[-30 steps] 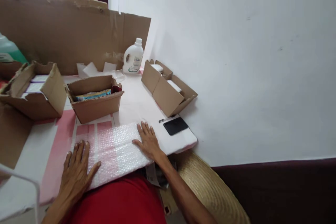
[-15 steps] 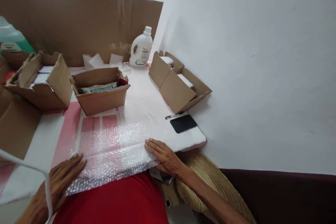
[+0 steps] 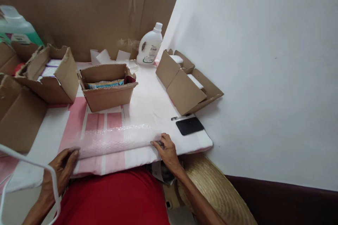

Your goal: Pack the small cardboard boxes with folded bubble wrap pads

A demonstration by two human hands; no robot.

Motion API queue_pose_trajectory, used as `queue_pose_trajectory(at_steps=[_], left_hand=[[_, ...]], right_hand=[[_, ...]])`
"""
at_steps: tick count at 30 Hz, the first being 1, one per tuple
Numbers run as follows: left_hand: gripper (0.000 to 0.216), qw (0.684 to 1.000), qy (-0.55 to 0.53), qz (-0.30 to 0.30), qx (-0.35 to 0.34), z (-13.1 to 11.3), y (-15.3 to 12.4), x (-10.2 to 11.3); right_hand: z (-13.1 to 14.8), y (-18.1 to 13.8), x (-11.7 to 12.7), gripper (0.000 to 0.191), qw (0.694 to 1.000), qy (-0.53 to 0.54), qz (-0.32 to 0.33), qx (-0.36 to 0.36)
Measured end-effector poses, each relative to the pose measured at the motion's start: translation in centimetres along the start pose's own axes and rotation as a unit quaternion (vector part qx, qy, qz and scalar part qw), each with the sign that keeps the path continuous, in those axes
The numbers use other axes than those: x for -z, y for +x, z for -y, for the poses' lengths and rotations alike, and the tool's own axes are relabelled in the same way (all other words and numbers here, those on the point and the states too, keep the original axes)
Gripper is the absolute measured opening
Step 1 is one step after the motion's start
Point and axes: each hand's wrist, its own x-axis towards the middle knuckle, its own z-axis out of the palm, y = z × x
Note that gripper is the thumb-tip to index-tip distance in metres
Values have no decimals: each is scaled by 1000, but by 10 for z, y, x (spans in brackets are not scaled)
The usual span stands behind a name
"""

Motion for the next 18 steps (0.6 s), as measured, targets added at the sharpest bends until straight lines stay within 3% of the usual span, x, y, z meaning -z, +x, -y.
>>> queue_pose_trajectory(at_steps=[7,18], left_hand=[[41,997,57,-54,-6,-10,5,-13],[36,964,207,-110,-122,7,4,-25]], right_hand=[[10,-8,-18,22,994,-71,-81,-12],[14,0,-18,25,994,-64,-68,-62]])
